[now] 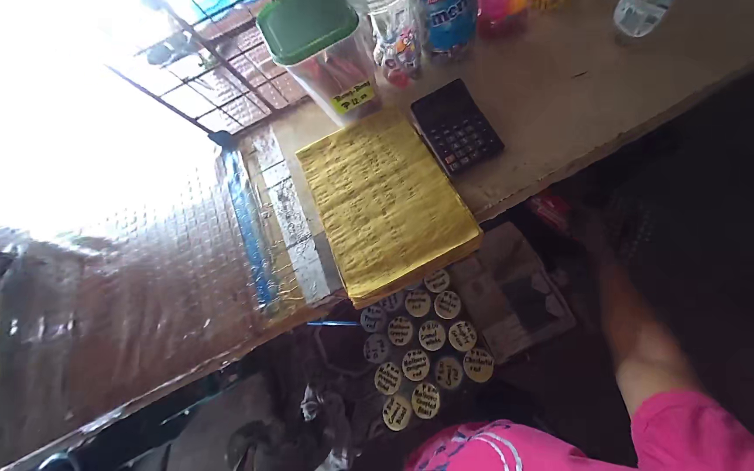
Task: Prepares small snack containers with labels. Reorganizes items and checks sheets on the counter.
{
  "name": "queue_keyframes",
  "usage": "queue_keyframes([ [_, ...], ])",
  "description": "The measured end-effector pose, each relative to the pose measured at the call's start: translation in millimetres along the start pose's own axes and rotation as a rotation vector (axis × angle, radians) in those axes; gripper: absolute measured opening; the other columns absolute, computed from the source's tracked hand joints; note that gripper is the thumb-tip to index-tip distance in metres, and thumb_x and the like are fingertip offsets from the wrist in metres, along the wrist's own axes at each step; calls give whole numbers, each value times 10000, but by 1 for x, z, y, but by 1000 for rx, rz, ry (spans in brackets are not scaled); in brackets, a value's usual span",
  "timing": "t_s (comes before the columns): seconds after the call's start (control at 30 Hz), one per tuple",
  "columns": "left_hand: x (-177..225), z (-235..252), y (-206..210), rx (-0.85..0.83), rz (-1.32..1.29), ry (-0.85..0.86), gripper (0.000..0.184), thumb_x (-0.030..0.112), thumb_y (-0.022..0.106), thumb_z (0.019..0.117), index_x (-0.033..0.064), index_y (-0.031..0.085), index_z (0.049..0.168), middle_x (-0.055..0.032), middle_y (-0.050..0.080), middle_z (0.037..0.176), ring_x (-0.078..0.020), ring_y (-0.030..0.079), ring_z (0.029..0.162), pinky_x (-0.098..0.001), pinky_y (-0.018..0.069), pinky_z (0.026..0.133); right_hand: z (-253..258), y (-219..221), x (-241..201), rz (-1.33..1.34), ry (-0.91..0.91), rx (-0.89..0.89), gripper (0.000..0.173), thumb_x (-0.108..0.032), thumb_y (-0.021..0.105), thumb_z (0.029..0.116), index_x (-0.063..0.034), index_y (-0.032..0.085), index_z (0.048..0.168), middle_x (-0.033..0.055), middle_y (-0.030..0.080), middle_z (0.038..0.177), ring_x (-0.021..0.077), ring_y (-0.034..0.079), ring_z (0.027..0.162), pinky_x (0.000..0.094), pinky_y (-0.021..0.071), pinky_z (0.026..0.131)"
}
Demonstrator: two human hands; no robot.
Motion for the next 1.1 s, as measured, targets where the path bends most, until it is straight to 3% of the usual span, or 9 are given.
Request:
queue_keyframes([
  [0.17,0,-10,22,-37,-55,-17,449,422,255,1107,143,484,1374,5,659,1182,-95,654,1067,-376,572,905,46,44,-6,130,75,-28,719,-285,617,1036,-19,262,1602,320,386,1560,484,399,1438,630,330,1168],
  [0.37,-12,-7,18,-83,-124,39,612,523,93,1083,140,432,1420,2,637,1236,-92,635,1106,-361,553,941,-13,9,-13,113,-24,82,520,-264,574,1058,-9,463,1498,302,542,1429,468,537,1316,624,400,1114],
  [0.5,-26,-7,11,-68,-121,-15,547,497,153,1094,143,436,1399,-1,631,1208,-95,638,1076,-366,558,920,-78,45,-58,-239,-412,-87,276,-81,560,1023,5,701,1244,266,636,1317,457,551,1299,617,418,1094],
  [0.63,-27,-7,8,-55,-84,-39,532,477,213,1102,111,448,1407,-38,623,1215,-110,631,1070,-381,552,910,-97,125,-78,-513,-646,-322,359,-5,496,1026,-32,655,1347,221,416,1588,437,238,1535,649,130,1231],
  [0.73,-20,-5,-8,-4,-105,-10,523,426,252,1112,71,413,1462,-94,601,1290,-146,624,1109,-400,540,946,-97,150,-82,-612,-776,-323,310,31,516,1001,51,677,1264,277,465,1531,478,272,1511,674,109,1230],
  [0.9,-10,-11,-61,130,-150,53,442,342,312,1117,31,479,1384,-81,645,1154,-100,655,1004,-343,567,880,-122,77,-101,-295,-487,-211,343,-152,563,1033,51,641,1298,325,630,1292,492,583,1246,666,384,1089],
  [0.97,-18,-15,-83,181,-189,30,434,339,322,1117,36,474,1386,-77,642,1144,-94,654,993,-334,568,872,-157,62,-112,87,-255,-247,369,-172,479,1090,82,563,1345,284,643,1192,341,648,1048,506,509,941],
  [1.03,-34,-15,-100,221,-242,-25,434,351,339,1115,45,479,1389,-85,643,1146,-114,655,997,-357,569,868,-208,97,-132,449,-41,-456,317,-178,410,1101,13,513,1332,94,635,1030,124,642,832,295,555,738],
  [1.1,-47,-15,-104,239,-283,-89,433,359,342,1114,47,487,1377,-91,642,1129,-131,656,978,-374,569,848,-264,153,-173,673,80,-772,310,-113,337,1089,-17,450,1362,90,654,1075,139,673,875,293,568,749],
])
Point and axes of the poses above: each hand's wrist, its own z-axis towards the middle knuckle, its own y-axis out of the palm, x = y × z, the point moved 10 cm from there along z, towards the middle knuckle
